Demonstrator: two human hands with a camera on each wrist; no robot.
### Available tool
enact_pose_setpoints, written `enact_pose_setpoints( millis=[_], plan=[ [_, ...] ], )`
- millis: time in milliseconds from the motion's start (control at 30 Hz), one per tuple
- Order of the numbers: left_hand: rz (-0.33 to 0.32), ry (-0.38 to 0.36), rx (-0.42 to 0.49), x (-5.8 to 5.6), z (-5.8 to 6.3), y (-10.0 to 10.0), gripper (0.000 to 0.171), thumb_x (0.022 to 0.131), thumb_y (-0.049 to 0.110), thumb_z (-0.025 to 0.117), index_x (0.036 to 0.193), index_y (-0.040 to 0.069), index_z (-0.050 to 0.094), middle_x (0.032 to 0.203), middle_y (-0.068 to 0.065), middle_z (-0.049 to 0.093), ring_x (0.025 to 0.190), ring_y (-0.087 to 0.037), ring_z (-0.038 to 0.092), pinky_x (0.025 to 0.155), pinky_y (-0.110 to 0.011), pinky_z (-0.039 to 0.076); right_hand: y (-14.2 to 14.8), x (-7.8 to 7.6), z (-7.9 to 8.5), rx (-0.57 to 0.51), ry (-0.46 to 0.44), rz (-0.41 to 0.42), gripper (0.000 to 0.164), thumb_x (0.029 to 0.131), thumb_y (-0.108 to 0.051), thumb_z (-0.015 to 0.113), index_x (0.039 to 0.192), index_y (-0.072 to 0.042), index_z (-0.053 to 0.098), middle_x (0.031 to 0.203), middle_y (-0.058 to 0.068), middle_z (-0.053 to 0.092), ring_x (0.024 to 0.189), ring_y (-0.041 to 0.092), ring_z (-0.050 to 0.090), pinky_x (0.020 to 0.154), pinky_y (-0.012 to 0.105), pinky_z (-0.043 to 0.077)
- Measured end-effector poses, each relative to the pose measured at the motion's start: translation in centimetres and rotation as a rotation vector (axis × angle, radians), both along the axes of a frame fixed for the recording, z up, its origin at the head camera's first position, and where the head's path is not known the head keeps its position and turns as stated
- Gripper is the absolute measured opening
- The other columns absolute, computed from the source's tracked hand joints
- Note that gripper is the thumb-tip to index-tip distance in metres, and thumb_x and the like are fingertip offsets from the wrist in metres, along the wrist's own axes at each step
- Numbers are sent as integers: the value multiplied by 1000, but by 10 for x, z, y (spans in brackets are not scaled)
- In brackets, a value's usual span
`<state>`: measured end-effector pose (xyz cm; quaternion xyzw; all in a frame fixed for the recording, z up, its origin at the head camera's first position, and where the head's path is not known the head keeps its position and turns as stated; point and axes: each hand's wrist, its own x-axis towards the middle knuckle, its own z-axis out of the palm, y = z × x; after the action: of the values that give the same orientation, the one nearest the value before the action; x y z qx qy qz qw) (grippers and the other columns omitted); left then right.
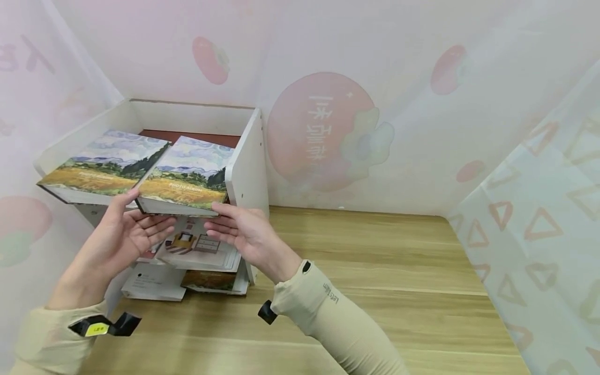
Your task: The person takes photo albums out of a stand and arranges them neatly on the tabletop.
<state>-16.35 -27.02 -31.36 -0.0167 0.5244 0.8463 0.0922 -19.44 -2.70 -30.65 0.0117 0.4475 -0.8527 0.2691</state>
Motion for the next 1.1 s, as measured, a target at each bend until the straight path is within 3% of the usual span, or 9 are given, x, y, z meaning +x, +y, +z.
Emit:
enact_pose_setpoints(
  millis=[200, 500, 733, 933, 1100],
  plan=[
    [4, -10, 33, 3, -5, 1, 53, 102, 48, 47, 129, 8, 25, 124, -17, 34, 114, -26, 54, 98, -34, 48, 0, 5, -6, -54, -14, 7, 11, 94, -9, 68, 101, 0, 68, 96, 17, 68, 97, 30, 66, 92, 41, 53],
    [-35, 64, 10, 13, -11, 1, 50, 105, 43, 41, 134, 6, 25, 123, -16, 45, 115, -25, 54, 99, -33, 48, -1, 15, -12, -103, 11, -32, 7, 94, -6, 67, 97, 0, 69, 99, 19, 68, 91, 28, 67, 93, 41, 52],
    [-70, 106, 106, 14, -16, -1, 49, 106, 37, 40, 142, 8, 21, 132, -17, 43, 123, -30, 50, 104, -38, 43, -1, 16, -16, -116, 61, -54, 4, 92, 0, 66, 94, 1, 69, 95, 15, 68, 86, 26, 66, 93, 41, 52],
    [-43, 122, 159, 13, -18, -3, 48, 106, 31, 42, 144, 13, 20, 134, -15, 40, 118, -31, 55, 102, -41, 45, -2, 13, -17, -141, 89, -63, 7, 91, 4, 65, 97, 5, 68, 102, 17, 65, 91, 25, 63, 95, 41, 51],
    [-37, 143, 150, 12, -19, -6, 42, 107, 26, 42, 141, 10, 23, 128, -14, 47, 114, -30, 59, 99, -41, 47, -4, 11, -16, -186, 70, -71, 5, 90, 8, 64, 92, 5, 67, 103, 17, 63, 92, 26, 62, 95, 41, 51]
  ],
)
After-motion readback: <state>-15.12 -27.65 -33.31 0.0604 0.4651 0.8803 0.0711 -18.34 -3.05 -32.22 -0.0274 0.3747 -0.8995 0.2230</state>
